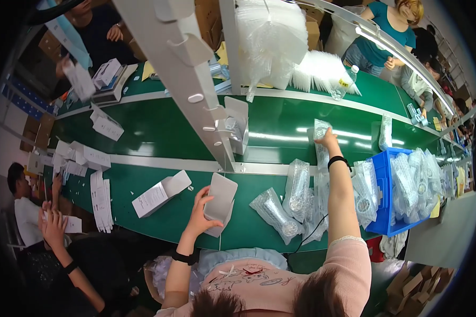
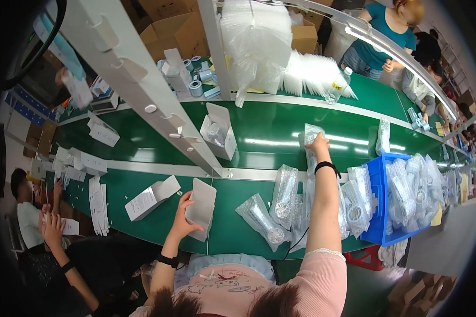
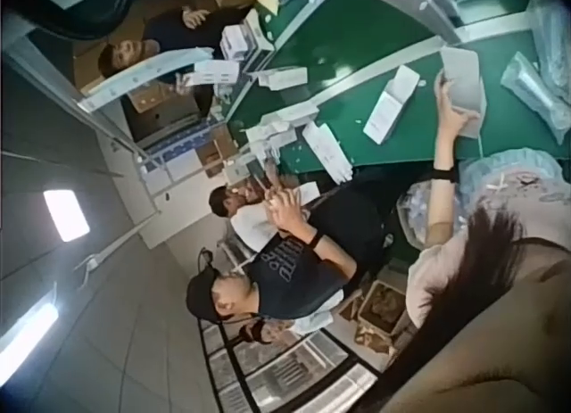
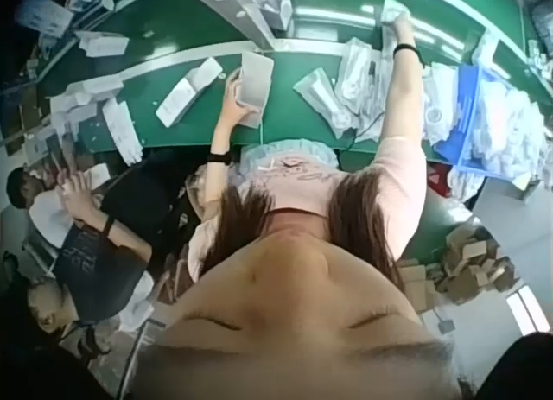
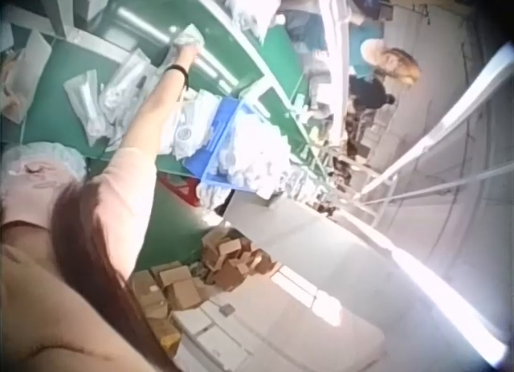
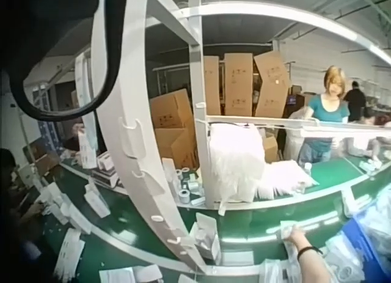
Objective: The person packs items by hand, picking up a white box and inserting a small plastic bag followed by a larger bubble-wrapped item. The person then sets the filled box on the table and repeats the process with more boxes.
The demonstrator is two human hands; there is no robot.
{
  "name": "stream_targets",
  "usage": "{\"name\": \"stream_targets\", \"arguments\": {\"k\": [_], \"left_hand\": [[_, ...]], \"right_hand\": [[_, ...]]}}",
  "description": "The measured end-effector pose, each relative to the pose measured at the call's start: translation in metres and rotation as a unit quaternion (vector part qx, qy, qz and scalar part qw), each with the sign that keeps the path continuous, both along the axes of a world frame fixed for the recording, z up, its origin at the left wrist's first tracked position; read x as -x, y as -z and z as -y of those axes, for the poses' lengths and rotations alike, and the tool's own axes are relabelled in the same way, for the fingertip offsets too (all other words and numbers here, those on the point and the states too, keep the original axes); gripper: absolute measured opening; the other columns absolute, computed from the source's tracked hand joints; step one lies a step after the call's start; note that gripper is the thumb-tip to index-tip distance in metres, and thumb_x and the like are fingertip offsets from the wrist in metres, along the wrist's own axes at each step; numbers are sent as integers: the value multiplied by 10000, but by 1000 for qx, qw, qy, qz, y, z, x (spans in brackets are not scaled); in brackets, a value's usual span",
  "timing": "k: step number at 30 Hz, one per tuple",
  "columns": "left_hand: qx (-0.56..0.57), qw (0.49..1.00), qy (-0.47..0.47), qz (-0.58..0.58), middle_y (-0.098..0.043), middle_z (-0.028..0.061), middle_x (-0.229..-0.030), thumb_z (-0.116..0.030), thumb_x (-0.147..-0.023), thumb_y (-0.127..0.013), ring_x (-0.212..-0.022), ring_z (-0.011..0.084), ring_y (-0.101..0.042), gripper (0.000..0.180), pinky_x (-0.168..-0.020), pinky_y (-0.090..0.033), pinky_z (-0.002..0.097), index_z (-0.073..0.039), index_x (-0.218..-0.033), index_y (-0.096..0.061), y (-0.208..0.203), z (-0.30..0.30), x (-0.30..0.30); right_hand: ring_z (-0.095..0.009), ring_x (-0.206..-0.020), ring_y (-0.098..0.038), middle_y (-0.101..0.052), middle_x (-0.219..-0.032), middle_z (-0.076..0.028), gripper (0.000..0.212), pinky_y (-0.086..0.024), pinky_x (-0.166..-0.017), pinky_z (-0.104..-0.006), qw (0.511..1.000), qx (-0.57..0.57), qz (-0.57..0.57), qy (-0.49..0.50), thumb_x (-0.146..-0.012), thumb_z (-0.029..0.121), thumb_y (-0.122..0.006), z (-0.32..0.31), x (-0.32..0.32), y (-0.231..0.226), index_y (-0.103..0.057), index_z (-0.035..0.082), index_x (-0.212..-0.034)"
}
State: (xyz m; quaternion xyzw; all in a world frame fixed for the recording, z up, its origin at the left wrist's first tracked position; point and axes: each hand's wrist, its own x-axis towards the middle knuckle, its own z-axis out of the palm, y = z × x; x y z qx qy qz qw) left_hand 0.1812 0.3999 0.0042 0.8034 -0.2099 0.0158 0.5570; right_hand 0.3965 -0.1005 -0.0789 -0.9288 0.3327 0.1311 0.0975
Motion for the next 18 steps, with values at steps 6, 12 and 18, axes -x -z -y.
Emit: {"name": "stream_targets", "arguments": {"k": [6,12,18], "left_hand": [[-13,991,28,-128,-319,165,-1306,-249,-480,-843,-1196,333,-345,824,-975,-330,385,-110,-1151,-384,-12,-11,0],[-55,985,-40,-160,-327,159,-1264,-167,-484,-843,-1168,275,-374,828,-945,-345,338,-96,-1130,-331,-7,10,-6],[23,984,-68,-164,-351,192,-1244,-130,-491,-848,-1147,302,-409,842,-945,-351,359,-84,-1080,-248,1,42,10]], "right_hand": [[-339,-1086,-481,-459,-1189,-223,948,-427,-874,-393,974,-189,94,-77,-637,214,-690,-16,23,-15,-114,178,-1389],[-241,-969,-524,-492,-1094,-115,664,-477,-780,-359,712,-618,334,16,-707,47,-587,-132,90,-154,-254,133,-1275],[-251,-1028,-472,-433,-1147,-99,662,-382,-910,-353,514,-665,497,218,-702,24,-659,-299,186,-150,-257,56,-1227]]}}
